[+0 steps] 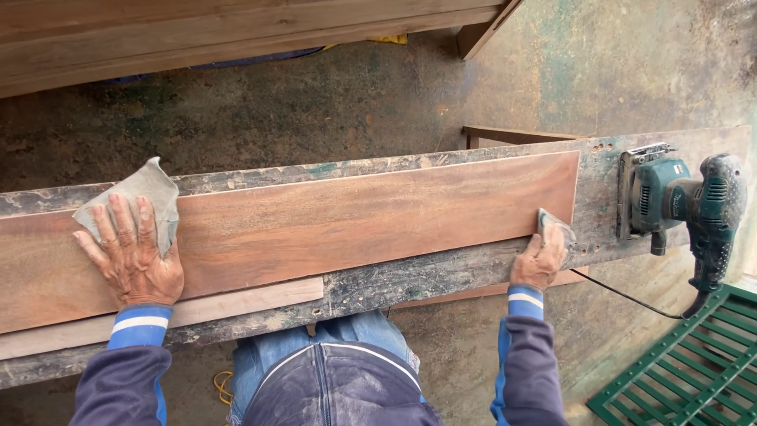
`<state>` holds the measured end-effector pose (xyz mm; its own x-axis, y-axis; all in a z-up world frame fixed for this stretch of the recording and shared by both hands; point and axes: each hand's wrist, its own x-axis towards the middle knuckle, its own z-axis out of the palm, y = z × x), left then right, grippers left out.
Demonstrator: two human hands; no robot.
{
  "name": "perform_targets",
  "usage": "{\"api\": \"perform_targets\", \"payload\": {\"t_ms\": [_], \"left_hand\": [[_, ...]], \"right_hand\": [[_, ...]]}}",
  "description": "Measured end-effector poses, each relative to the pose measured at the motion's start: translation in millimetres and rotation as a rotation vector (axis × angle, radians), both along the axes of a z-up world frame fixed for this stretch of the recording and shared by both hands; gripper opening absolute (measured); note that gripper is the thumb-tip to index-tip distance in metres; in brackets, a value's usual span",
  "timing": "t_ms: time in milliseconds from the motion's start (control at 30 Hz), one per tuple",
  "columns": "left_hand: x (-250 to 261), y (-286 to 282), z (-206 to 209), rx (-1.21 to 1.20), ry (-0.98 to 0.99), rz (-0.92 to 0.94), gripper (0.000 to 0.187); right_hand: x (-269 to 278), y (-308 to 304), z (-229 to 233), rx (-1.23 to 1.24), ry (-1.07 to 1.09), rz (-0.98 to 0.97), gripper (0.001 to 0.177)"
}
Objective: Sanding a long wooden plank using an orbital sander and manual sandpaper.
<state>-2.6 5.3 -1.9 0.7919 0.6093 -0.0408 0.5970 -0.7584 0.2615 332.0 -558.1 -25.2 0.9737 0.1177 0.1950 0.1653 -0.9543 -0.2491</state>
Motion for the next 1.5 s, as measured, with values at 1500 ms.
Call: {"api": "perform_targets", "payload": {"t_ms": [1500], "left_hand": [[-225,239,-2,0.189,0.084,0.478,0.101]], "right_hand": [[-201,337,33,0.018,0.204,1.432,0.069]]}}
